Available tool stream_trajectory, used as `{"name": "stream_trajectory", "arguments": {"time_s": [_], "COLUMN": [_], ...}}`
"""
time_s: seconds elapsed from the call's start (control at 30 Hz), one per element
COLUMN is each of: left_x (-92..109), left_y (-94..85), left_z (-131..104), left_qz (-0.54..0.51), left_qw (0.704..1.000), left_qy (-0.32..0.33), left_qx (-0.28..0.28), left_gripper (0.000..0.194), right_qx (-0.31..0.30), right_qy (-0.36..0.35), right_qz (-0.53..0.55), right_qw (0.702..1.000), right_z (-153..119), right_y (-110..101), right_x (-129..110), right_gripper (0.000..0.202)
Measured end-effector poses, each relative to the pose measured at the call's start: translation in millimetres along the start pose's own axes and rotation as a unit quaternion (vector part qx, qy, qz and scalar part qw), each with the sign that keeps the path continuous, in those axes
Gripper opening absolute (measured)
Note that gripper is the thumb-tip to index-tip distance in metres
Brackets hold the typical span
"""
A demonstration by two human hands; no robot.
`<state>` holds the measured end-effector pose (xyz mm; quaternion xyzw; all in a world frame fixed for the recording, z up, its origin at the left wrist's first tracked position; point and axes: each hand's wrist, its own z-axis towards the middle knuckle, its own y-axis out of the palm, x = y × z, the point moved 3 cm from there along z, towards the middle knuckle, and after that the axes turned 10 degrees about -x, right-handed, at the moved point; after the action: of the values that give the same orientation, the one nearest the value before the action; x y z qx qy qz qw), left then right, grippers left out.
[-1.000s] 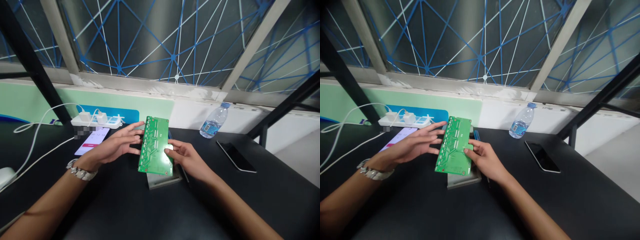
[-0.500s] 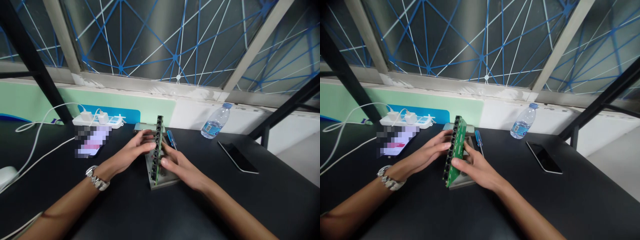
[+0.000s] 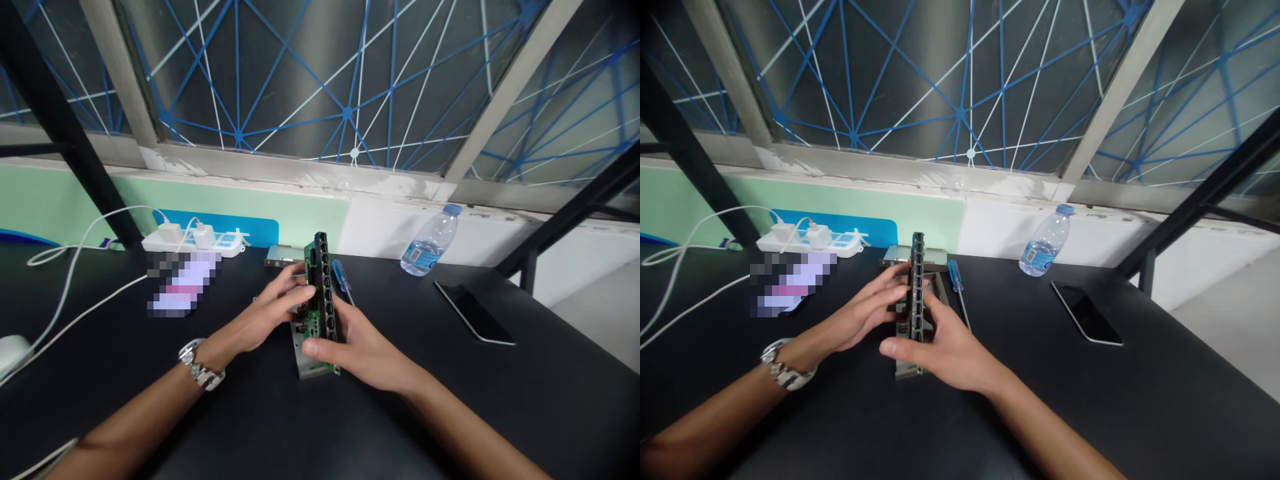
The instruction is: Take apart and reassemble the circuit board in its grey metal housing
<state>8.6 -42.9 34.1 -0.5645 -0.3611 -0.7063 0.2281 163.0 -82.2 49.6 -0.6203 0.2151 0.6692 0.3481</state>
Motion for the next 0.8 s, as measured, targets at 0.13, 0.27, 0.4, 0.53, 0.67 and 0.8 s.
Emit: {"name": "stream_trajectory", "arguments": {"time_s": [0.13,0.27,0.4,0.53,0.67,0.8], "left_x": [11,27,29,25,27,25], "left_y": [-10.7,-22.8,-28.5,-31.1,-32.7,-27.8], "left_z": [-2,-5,-5,-4,-4,-3], "left_qz": [-0.033,0.007,0.068,0.080,0.082,0.026], "left_qw": [0.999,1.000,0.996,0.993,0.993,0.999], "left_qy": [-0.008,-0.022,-0.041,-0.048,-0.029,-0.027], "left_qx": [-0.015,0.006,0.039,0.070,0.078,0.029], "left_gripper": [0.047,0.047,0.036,0.032,0.031,0.024], "right_qx": [0.043,0.096,0.084,0.090,0.089,0.088], "right_qy": [0.012,0.048,0.058,0.071,0.104,0.076], "right_qz": [0.021,0.062,0.071,0.039,0.030,0.031], "right_qw": [0.999,0.992,0.992,0.993,0.990,0.993], "right_z": [0,0,2,3,2,1], "right_y": [-12,-27,-28,-29,-37,-41], "right_x": [3,9,10,9,13,15], "right_gripper": [0.050,0.036,0.034,0.038,0.048,0.046]}}
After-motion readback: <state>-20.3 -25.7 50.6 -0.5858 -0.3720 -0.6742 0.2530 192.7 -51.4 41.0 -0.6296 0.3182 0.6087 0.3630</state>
